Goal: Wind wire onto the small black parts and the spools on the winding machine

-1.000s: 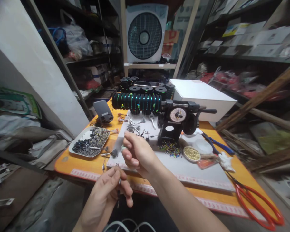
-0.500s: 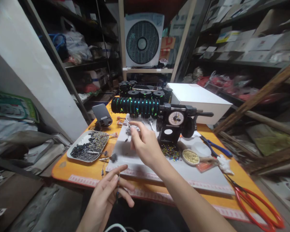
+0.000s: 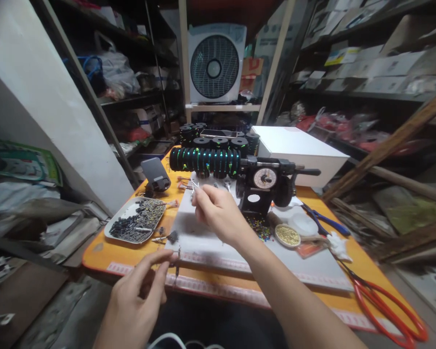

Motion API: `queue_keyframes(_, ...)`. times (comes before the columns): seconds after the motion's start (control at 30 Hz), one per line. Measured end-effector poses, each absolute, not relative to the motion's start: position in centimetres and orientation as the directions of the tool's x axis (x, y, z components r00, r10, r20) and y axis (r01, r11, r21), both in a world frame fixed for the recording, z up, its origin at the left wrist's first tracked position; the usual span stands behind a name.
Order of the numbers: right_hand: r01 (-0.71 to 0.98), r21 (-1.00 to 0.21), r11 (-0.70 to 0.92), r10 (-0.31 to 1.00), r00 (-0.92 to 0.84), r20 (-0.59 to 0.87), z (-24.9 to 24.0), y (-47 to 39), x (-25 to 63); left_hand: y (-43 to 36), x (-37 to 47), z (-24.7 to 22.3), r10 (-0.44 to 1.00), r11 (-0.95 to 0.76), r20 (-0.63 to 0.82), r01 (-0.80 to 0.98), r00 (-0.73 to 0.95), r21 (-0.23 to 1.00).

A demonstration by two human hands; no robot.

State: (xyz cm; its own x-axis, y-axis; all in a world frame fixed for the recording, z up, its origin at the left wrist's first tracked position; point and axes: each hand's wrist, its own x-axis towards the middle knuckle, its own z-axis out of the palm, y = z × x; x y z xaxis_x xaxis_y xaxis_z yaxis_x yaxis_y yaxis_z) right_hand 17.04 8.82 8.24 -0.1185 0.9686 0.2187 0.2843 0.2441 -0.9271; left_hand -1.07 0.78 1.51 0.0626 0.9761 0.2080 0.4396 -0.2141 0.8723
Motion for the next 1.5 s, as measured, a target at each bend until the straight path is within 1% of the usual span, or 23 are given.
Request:
queue_keyframes(0.07, 0.159, -0.971, 0.177, 0.973, -0.174, 0.149, 8.8, 7.5, 17.4, 1.9, -0.1, 2.5, 0.940, -0.330, 0.329, 0.464, 0.086, 0.822)
queue_keyframes(0.13, -0.018, -0.997, 0.076, 0.967, -0.242, 0.078, 9.2, 6.5, 17.7, 2.9, 1.3, 3.3, 0.902, -0.432, 0.389, 0.430, 0.188, 0.793)
queue_keyframes(0.2, -0.174, -0.984, -0.021, 0.953, -0.301, 0.033, 9.3, 5.8, 17.8, 3.4, 2.8, 3.8, 0.884, -0.453, 0.361, 0.351, 0.298, 0.819)
queue_keyframes(0.23, -0.220, -0.974, -0.054, 0.950, -0.312, 0.018, 9.3, 5.6, 17.8, 3.4, 3.4, 4.0, 0.889, -0.421, 0.323, 0.304, 0.324, 0.854)
queue_keyframes(0.3, -0.291, -0.949, -0.120, 0.951, -0.310, -0.026, 9.0, 5.3, 17.7, 2.9, 4.3, 3.9, 0.917, -0.290, 0.221, 0.174, 0.333, 0.941)
queue_keyframes(0.37, -0.361, -0.913, -0.189, 0.956, -0.278, -0.088, 8.5, 5.3, 17.6, 2.0, 4.6, 3.4, 0.921, -0.093, 0.108, -0.057, 0.374, 0.994)
queue_keyframes(0.4, -0.397, -0.893, -0.213, 0.959, -0.261, -0.113, 8.2, 5.4, 17.6, 1.6, 4.5, 3.0, 0.900, 0.033, 0.057, -0.197, 0.431, 0.980)
queue_keyframes(0.43, -0.428, -0.874, -0.230, 0.960, -0.249, -0.130, 7.9, 5.5, 17.6, 1.1, 4.3, 2.6, 0.863, 0.176, 0.012, -0.323, 0.505, 0.930)
queue_keyframes(0.5, -0.460, -0.852, -0.249, 0.956, -0.256, -0.141, 7.5, 5.7, 17.6, 0.5, 3.8, 1.7, 0.780, 0.421, -0.042, -0.474, 0.624, 0.773)
queue_keyframes(0.53, -0.464, -0.848, -0.256, 0.952, -0.272, -0.139, 7.3, 5.8, 17.6, 0.3, 3.6, 1.2, 0.753, 0.493, -0.053, -0.509, 0.655, 0.706)
queue_keyframes(0.6, -0.457, -0.847, -0.271, 0.941, -0.309, -0.134, 7.2, 5.9, 17.6, 0.1, 3.0, 0.6, 0.739, 0.546, -0.054, -0.549, 0.672, 0.633)
queue_keyframes(0.67, -0.456, -0.844, -0.283, 0.936, -0.325, -0.139, 7.2, 6.0, 17.6, 0.1, 2.6, 0.2, 0.722, 0.563, -0.018, -0.572, 0.692, 0.597)
queue_keyframes(0.77, -0.458, -0.838, -0.297, 0.935, -0.319, -0.157, 7.1, 6.0, 17.6, 0.0, 2.3, 0.0, 0.653, 0.627, 0.023, -0.557, 0.757, 0.544)
queue_keyframes(0.87, -0.458, -0.836, -0.302, 0.934, -0.316, -0.164, 7.1, 6.0, 17.7, -0.1, 2.0, -0.2, 0.606, 0.672, 0.029, -0.531, 0.795, 0.516)
queue_keyframes(1.13, -0.459, -0.839, -0.292, 0.935, -0.322, -0.150, 7.2, 6.0, 17.7, -0.2, 1.6, -0.4, 0.587, 0.700, -0.041, -0.482, 0.809, 0.527)
queue_keyframes(1.23, -0.458, -0.841, -0.288, 0.933, -0.332, -0.139, 7.2, 5.9, 17.7, -0.3, 1.4, -0.1, 0.581, 0.697, -0.058, -0.459, 0.812, 0.551)
queue_keyframes(1.27, -0.449, -0.849, -0.279, 0.934, -0.332, -0.131, 7.3, 5.9, 17.7, -0.3, 1.3, 0.0, 0.587, 0.680, -0.056, -0.454, 0.808, 0.576)
queue_keyframes(1.33, -0.397, -0.887, -0.236, 0.940, -0.324, -0.106, 7.5, 5.8, 17.8, -0.1, 1.2, 0.4, 0.656, 0.568, -0.053, -0.446, 0.753, 0.692)
queue_keyframes(1.4, -0.296, -0.942, -0.157, 0.950, -0.305, -0.063, 7.9, 5.6, 18.0, 0.4, 1.1, 1.0, 0.773, 0.366, -0.020, -0.420, 0.635, 0.830)
queue_keyframes(1.47, -0.169, -0.983, -0.067, 0.959, -0.285, -0.017, 8.3, 5.4, 18.1, 1.2, 1.3, 1.8, 0.857, 0.193, 0.036, -0.386, 0.513, 0.902)
queue_keyframes(1.5, -0.108, -0.994, -0.029, 0.961, -0.277, 0.002, 8.6, 5.4, 18.2, 1.7, 1.4, 2.3, 0.878, 0.154, 0.047, -0.374, 0.476, 0.915)
